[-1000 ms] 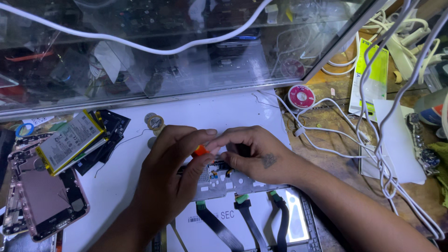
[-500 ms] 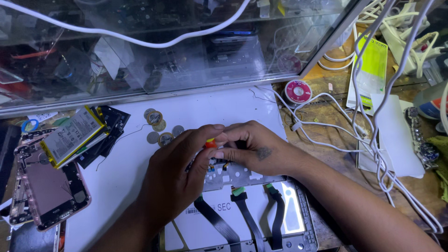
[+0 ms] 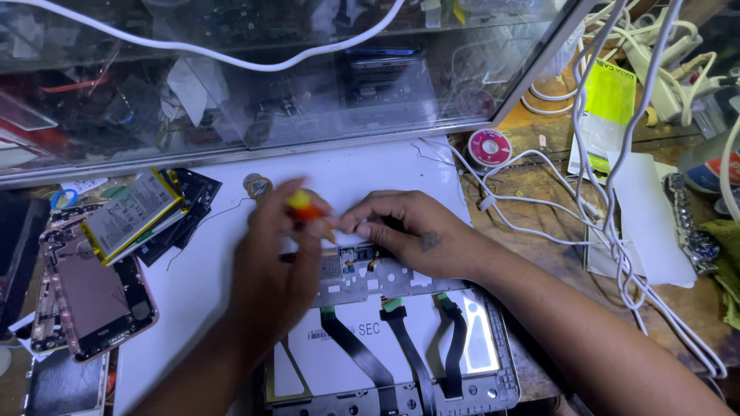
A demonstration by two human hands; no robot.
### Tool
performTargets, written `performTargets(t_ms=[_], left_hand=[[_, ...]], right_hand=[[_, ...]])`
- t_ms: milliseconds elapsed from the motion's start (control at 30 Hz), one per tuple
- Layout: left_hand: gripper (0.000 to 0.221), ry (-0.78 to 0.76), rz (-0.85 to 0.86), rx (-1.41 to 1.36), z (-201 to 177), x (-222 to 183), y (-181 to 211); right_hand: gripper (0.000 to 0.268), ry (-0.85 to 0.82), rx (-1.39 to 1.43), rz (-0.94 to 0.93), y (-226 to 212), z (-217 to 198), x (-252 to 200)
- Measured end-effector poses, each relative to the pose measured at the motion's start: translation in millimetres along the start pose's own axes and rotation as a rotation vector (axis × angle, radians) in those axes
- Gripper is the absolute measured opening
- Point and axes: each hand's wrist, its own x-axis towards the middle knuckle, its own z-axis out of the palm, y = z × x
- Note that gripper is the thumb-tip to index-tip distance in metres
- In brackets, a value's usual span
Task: The person uses a screwdriver to manipulate components inside a disassembled tablet, adjusting ribbon cables and internal parts. They then place the back cover onto the device and briefly handle a smartphone before setting it aside.
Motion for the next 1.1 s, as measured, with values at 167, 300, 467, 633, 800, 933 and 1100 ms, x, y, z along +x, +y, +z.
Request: performTargets(t_ms=[167,300,467,633,800,933,1100], left_hand=[[0.047,0.197,-0.088,-0.28,-11.1,1.0,-17.9],[0.042,0.179,-0.003,-0.105,-15.1,0.5,-18.9],[0.041,0.142,0.046,0.018,-17.1,3.5,-18.2],[0.041,0.153,0.072,0.009,-18.4,4.6,-18.6],[0.042,0.155,0.079,0.074,-19.7,3.4,-19.5],[0.042,0.144,0.073,0.069,-20.5,3.5,-19.3],[0.041,0.137,0.059,0.074,-20.1,3.8,-17.8]], right_hand=[[0.027,-0.002,-0.105,0.081,-15.4,1.9,-3.5],[0.04,-0.029,-0.278,-0.195,-18.2,3.7,-3.9],[0.035,-0.06,-0.341,-0.272,-10.7,3.7,-6.4],[0.032,-0.056,-0.344,-0.26,-7.9,4.9,-7.0],[0.024,0.0,-0.231,-0.091,-9.3,7.5,-5.5],[0.032,-0.007,-0.192,-0.06,-15.1,4.7,-4.6],[0.036,-0.013,-0.229,-0.241,-12.2,0.2,-4.7]])
